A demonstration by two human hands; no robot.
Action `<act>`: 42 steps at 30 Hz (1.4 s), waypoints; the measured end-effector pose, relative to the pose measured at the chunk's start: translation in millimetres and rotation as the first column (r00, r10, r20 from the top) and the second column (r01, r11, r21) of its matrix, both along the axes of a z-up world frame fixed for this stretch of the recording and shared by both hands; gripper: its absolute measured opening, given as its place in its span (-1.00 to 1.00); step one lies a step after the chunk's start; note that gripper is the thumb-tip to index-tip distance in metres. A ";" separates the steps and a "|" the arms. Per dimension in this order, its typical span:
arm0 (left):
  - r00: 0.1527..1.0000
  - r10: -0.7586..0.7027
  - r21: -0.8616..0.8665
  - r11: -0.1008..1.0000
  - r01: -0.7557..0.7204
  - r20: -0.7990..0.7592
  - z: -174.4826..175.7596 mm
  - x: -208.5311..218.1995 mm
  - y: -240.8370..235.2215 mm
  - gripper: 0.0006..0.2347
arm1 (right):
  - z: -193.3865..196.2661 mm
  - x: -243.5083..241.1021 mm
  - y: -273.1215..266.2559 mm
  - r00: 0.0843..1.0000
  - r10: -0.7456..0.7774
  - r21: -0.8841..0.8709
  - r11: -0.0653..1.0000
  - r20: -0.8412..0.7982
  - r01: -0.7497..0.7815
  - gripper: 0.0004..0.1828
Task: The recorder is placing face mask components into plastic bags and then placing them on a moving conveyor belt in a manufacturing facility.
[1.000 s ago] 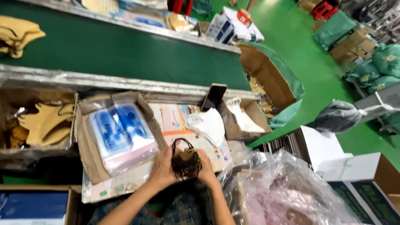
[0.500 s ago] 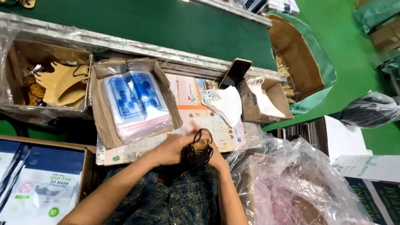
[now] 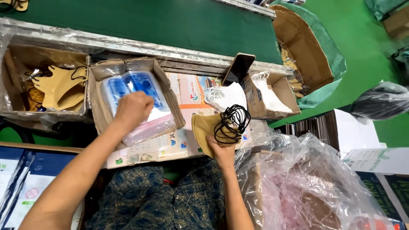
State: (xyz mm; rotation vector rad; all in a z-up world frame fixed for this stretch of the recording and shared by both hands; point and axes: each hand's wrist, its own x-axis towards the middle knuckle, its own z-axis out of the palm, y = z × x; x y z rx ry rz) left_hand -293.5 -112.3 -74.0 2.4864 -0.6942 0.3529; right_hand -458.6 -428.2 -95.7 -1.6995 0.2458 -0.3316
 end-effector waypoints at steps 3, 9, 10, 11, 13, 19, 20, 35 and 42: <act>0.977 0.017 -0.223 0.974 0.032 0.215 66.0 0.6 1.7 -0.96 | 21.2 -4.8 16.0 0.999 -0.044 -0.003 0.999 -0.011 0.044 -0.84; 0.966 -0.013 -0.293 0.952 0.091 0.258 94.9 -34.3 -45.0 -0.97 | 75.7 2.7 79.3 0.997 0.022 0.491 0.871 -0.076 0.018 -0.59; 0.965 -0.024 -0.293 0.950 0.103 0.263 96.4 -41.8 -52.1 -0.97 | 73.0 6.1 77.9 0.997 0.011 0.490 0.871 -0.072 0.026 -0.59; 0.976 -0.027 -0.385 0.916 0.111 0.218 97.9 -49.3 -58.8 -0.97 | 70.5 9.6 76.6 0.998 -0.042 0.496 0.866 -0.045 0.059 -0.57; 0.983 -0.037 -0.476 0.871 0.120 0.180 98.2 -60.4 -71.9 -0.96 | 57.7 15.1 61.1 0.995 -0.100 0.499 0.862 -0.011 0.092 -0.55; 0.983 -0.134 -0.687 0.727 0.009 -0.129 51.1 -73.1 -109.9 -0.83 | 73.5 10.8 18.3 0.992 -0.107 -0.272 0.955 0.066 0.121 -0.85; 0.914 -0.299 -0.715 0.699 0.013 -0.275 40.2 -68.1 -116.6 -0.55 | 103.9 8.8 26.1 0.981 -0.118 -0.380 0.910 0.152 0.168 -0.79; 0.609 -0.669 -0.624 0.704 0.338 -0.425 113.2 -63.9 -133.9 -0.14 | 190.4 -14.0 -37.7 0.935 0.000 -0.891 0.302 -0.354 -0.338 -0.67; 0.424 -0.777 -0.605 0.629 0.488 -0.466 90.4 -49.2 -152.9 -0.63 | 192.2 -19.4 -26.3 0.958 0.282 -0.878 0.471 0.057 -0.087 -0.69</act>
